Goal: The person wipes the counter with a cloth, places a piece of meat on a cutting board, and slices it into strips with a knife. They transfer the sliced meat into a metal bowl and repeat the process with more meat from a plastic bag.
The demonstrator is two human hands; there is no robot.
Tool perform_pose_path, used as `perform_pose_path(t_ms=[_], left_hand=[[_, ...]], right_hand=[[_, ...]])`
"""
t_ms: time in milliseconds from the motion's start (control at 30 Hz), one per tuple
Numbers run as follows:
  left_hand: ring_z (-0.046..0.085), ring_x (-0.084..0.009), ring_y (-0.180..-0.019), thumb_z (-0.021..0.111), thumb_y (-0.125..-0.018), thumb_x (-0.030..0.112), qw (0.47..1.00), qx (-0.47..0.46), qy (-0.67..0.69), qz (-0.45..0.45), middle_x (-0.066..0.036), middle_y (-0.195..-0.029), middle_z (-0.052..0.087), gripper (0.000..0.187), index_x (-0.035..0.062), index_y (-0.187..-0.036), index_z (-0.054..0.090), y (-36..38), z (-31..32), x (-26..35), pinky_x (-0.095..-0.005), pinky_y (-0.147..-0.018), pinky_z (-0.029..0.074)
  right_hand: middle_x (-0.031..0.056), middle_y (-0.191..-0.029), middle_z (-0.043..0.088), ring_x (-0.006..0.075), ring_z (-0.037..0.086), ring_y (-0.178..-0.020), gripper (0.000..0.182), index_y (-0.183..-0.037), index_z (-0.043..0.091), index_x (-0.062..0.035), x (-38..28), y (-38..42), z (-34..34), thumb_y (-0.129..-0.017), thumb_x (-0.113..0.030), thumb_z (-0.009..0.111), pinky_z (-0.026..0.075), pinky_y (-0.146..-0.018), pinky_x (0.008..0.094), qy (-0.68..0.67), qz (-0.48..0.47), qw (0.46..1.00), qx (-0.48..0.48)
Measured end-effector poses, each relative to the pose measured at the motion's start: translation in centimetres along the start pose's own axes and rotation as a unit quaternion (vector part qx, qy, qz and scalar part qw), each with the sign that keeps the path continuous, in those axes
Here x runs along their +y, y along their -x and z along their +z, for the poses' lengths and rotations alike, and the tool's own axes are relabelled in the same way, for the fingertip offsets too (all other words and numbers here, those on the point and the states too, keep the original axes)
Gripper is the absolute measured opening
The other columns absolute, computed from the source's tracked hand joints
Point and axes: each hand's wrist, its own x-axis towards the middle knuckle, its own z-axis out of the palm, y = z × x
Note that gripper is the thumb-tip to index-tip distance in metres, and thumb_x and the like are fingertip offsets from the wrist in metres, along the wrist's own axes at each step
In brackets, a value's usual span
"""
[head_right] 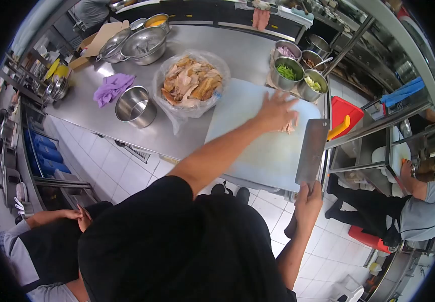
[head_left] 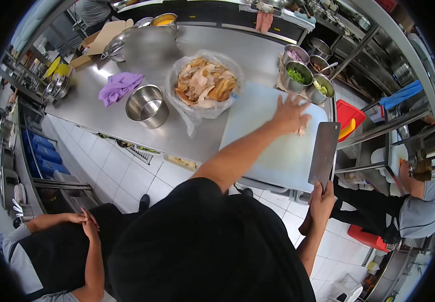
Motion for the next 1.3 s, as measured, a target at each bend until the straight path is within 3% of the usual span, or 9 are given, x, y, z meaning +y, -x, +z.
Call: perform_pose_path(t_ms=[167,200,267,367,667,833,967,1167,1300], left_hand=[[0.05,-0.0312,-0.136,0.064,-0.091,0.04,0.953,0.032,-0.283,-0.103,-0.015,-0.136,0.063,0.054,0.0084,-0.134,0.059,1.7,-12.7,-6.5,-0.0649,-0.11,0.034],[0.059,-0.0329,-0.125,0.071,-0.086,0.038,0.948,0.046,-0.287,-0.129,-0.018,-0.127,0.067,0.056,0.0079,-0.133,0.062,2.9,-15.4,-7.7,-0.0528,-0.102,0.044],[0.06,-0.0347,-0.124,0.069,-0.084,0.044,0.91,-0.09,-0.314,-0.256,-0.02,-0.126,0.068,0.065,0.0083,-0.137,0.058,3.7,-19.6,-7.6,-0.0556,-0.103,0.042],[0.06,-0.0371,-0.125,0.067,-0.081,0.051,0.89,-0.077,-0.401,-0.203,-0.02,-0.125,0.068,0.073,0.0088,-0.14,0.056,5.5,-19.6,-9.2,-0.0578,-0.105,0.04],[0.059,-0.0349,-0.123,0.073,-0.08,0.043,0.937,-0.073,-0.274,-0.204,-0.014,-0.126,0.068,0.063,0.0109,-0.133,0.06,6.3,-19.1,-9.1,-0.0542,-0.107,0.038],[0.063,-0.0287,-0.112,0.076,-0.083,0.018,0.996,0.039,-0.001,-0.075,-0.008,-0.122,0.068,0.047,0.0113,-0.127,0.061,9.8,-19.6,-9.4,-0.0421,-0.098,0.048],[0.063,-0.0188,-0.107,0.071,-0.089,0.004,0.975,0.109,0.191,-0.04,-0.003,-0.121,0.067,0.041,0.0107,-0.127,0.058,12.6,-19.7,-7.0,-0.0314,-0.093,0.051],[0.064,-0.0173,-0.113,0.068,-0.095,0.007,0.742,0.108,0.651,-0.121,-0.006,-0.124,0.065,0.048,0.0097,-0.139,0.049,14.2,-17.2,-2.8,-0.0368,-0.097,0.054],[0.067,-0.0174,-0.108,0.068,-0.096,0.013,0.705,0.087,0.681,-0.177,-0.007,-0.12,0.066,0.042,0.0097,-0.136,0.054,14.9,-14.2,-1.1,-0.0374,-0.091,0.057]], right_hand=[[0.0221,-0.081,0.069,0.0373,0.068,-0.07,0.026,-0.114,0.059,0.0022,0.0,0.4,1.2,-0.098,-0.018,0.063,0.052,-0.065,0.0413,0.103,-0.122,0.983,-0.09],[0.0276,-0.088,0.069,0.0496,0.066,-0.084,0.025,-0.111,0.059,0.0021,-1.3,0.4,1.8,-0.097,-0.017,0.064,0.052,-0.071,0.048,0.105,-0.135,0.979,-0.11],[0.0286,-0.087,0.068,0.051,0.065,-0.085,0.022,-0.106,0.058,0.0019,-1.4,-0.8,3.1,-0.096,-0.017,0.063,0.051,-0.071,0.0502,0.117,-0.158,0.972,-0.128],[0.03,-0.083,0.066,0.0526,0.064,-0.083,0.019,-0.102,0.054,0.0009,-1.4,-3.5,4.0,-0.097,-0.016,0.061,0.05,-0.069,0.0549,0.149,-0.187,0.964,-0.12],[0.03,-0.076,0.064,0.0513,0.064,-0.074,0.019,-0.113,0.05,-0.0016,0.2,-5.0,4.9,-0.098,-0.014,0.055,0.049,-0.065,0.059,0.198,-0.183,0.959,-0.087],[0.0289,-0.074,0.064,0.0508,0.064,-0.072,0.018,-0.113,0.051,-0.0033,1.2,-4.3,5.6,-0.099,-0.014,0.055,0.048,-0.062,0.0577,0.184,-0.186,0.964,-0.052],[0.0293,-0.074,0.064,0.0509,0.063,-0.072,0.018,-0.112,0.051,-0.0028,1.8,-4.7,5.6,-0.099,-0.014,0.055,0.048,-0.061,0.057,0.144,-0.166,0.974,-0.06],[0.0293,-0.076,0.065,0.0516,0.064,-0.075,0.02,-0.113,0.051,-0.0018,1.9,-5.2,4.9,-0.099,-0.015,0.056,0.048,-0.063,0.0578,0.127,-0.158,0.977,-0.074],[0.0292,-0.077,0.066,0.052,0.064,-0.077,0.023,-0.114,0.05,-0.0021,2.5,-5.5,4.5,-0.099,-0.017,0.057,0.049,-0.066,0.0585,0.095,-0.193,0.972,-0.091]])
